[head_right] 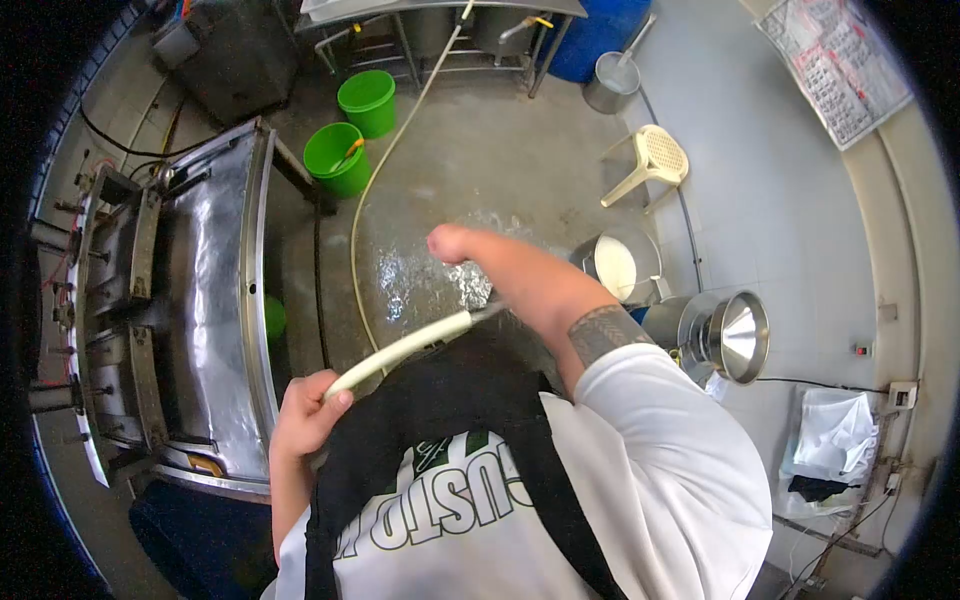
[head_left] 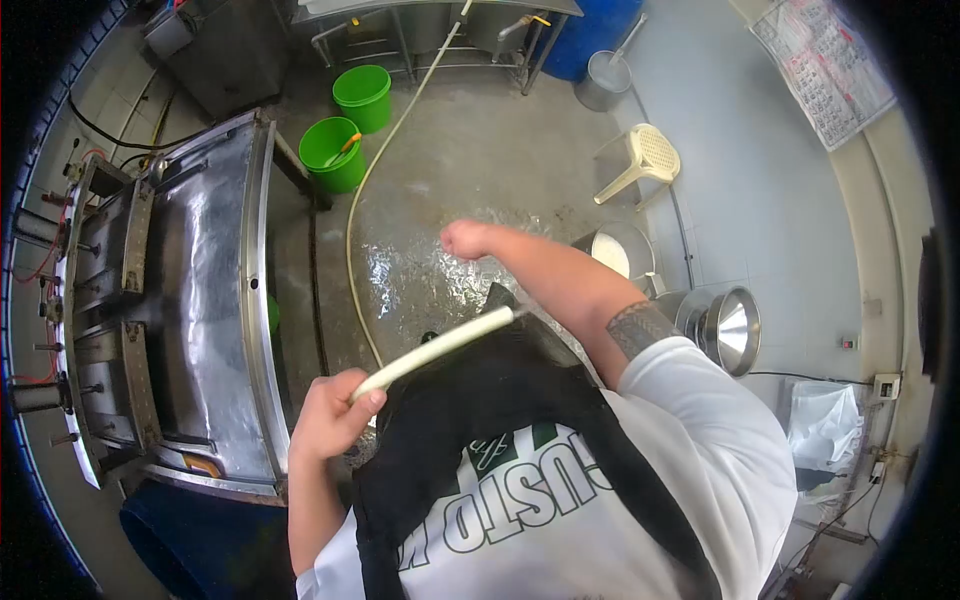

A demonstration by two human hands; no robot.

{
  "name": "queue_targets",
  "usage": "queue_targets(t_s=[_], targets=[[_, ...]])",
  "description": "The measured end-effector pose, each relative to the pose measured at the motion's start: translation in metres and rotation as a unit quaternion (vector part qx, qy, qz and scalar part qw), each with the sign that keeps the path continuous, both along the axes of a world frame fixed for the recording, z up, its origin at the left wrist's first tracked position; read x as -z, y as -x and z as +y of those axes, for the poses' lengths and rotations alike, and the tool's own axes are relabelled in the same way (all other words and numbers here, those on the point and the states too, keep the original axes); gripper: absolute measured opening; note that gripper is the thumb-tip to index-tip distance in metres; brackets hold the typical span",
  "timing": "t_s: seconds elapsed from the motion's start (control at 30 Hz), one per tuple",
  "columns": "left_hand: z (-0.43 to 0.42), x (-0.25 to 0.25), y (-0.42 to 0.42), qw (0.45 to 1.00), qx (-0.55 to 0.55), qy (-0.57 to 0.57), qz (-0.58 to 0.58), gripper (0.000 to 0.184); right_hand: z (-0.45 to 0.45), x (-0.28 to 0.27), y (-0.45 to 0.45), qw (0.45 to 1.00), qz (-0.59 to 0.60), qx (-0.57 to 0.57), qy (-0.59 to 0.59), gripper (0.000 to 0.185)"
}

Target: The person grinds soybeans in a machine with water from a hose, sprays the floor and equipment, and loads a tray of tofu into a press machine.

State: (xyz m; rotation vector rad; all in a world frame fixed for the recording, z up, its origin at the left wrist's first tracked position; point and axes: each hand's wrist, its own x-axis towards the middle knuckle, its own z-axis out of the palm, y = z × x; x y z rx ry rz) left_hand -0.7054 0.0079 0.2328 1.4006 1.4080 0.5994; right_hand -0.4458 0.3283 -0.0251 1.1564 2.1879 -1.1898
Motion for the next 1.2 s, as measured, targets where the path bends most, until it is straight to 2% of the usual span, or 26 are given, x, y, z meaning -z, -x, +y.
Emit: queue_targets(t_s=[0.03,0.1,0.17,0.23,0.27,0.3,0.37,0.4,0.47,0.6,0.63,0.67,0.73,0.8,0.83,0.87,0.93,0.97,1.03,1.07,1.1,1.17,1.2], targets=[[0.001,-0.003,-0.001,1.0,-0.002,0.001,-0.001,0.037,0.007,0.02,0.003,0.969,-0.055,-0.201,-0.135,0.036],[0.002,-0.005,-0.001,0.996,-0.074,-0.048,-0.026,0.038,0.007,0.006,0.015,0.961,-0.09,-0.236,-0.115,0.04],[0.003,0.015,0.008,0.988,-0.147,0.024,0.024,0.041,0.002,-0.021,0.029,0.949,-0.12,-0.276,-0.096,0.044],[0.002,0.033,0.014,0.974,-0.2,0.065,0.082,0.043,-0.005,-0.063,0.043,0.985,-0.086,-0.149,-0.006,0.045],[0.0,0.042,0.015,0.972,-0.208,0.066,0.087,0.043,-0.008,-0.085,0.055,0.989,-0.097,-0.051,0.1,0.044],[-0.002,0.048,0.015,0.969,-0.22,0.055,0.098,0.043,-0.003,-0.08,0.064,0.989,-0.093,-0.059,0.101,0.044],[-0.005,0.055,0.015,0.962,-0.241,0.046,0.117,0.043,0.005,-0.066,0.08,0.97,0.053,0.011,0.236,0.035],[-0.002,0.054,0.012,0.962,-0.24,0.064,0.113,0.043,0.008,-0.063,0.089,0.969,0.057,-0.001,0.239,0.035],[0.001,0.064,0.014,0.959,-0.244,0.074,0.121,0.044,0.013,-0.057,0.099,0.915,0.251,0.053,0.31,0.023],[0.027,0.083,0.017,0.924,-0.338,0.039,0.171,0.045,0.019,-0.099,0.086,0.883,0.229,0.075,0.402,0.016],[0.036,0.083,0.019,0.901,-0.389,0.073,0.178,0.047,0.024,-0.093,0.076,0.906,0.212,0.044,0.363,0.018],[0.037,0.098,0.027,0.875,-0.438,0.061,0.196,0.047,0.031,-0.085,0.066,0.926,0.195,0.01,0.325,0.02],[0.028,0.145,0.051,0.805,-0.55,0.043,0.219,0.049,0.046,-0.073,0.042,0.959,0.142,-0.026,0.244,0.027],[0.01,0.178,0.067,0.725,-0.672,0.05,0.142,0.05,0.066,-0.031,0.002,0.978,0.166,-0.069,0.103,0.037],[-0.002,0.193,0.073,0.683,-0.719,0.058,0.113,0.05,0.072,-0.01,-0.023,0.983,0.174,-0.062,-0.006,0.039],[-0.006,0.195,0.071,0.675,-0.726,0.057,0.117,0.05,0.078,0.005,-0.049,0.975,0.182,-0.05,-0.114,0.041],[-0.004,0.196,0.067,0.591,-0.793,0.143,0.047,0.046,0.101,0.006,-0.086,0.997,0.041,0.015,-0.058,0.046],[0.005,0.2,0.067,0.582,-0.8,0.139,0.047,0.046,0.112,0.012,-0.105,0.998,0.023,0.038,-0.052,0.045],[0.028,0.207,0.072,0.638,-0.756,0.143,0.021,0.043,0.13,0.02,-0.132,0.996,-0.002,0.082,-0.036,0.045],[0.079,0.154,0.053,0.653,-0.743,0.144,-0.012,0.042,0.138,0.019,-0.138,0.994,-0.011,0.103,-0.026,0.046],[0.103,0.145,0.053,0.676,-0.718,0.136,-0.099,0.039,0.148,0.013,-0.134,0.995,-0.005,0.094,-0.031,0.046],[0.147,0.136,0.056,0.738,-0.661,0.108,-0.086,0.038,0.165,0.002,-0.13,0.994,-0.05,0.093,0.006,0.049],[0.166,0.127,0.061,0.735,-0.664,0.103,-0.088,0.038,0.176,0.004,-0.125,0.995,-0.047,0.087,0.002,0.049]])
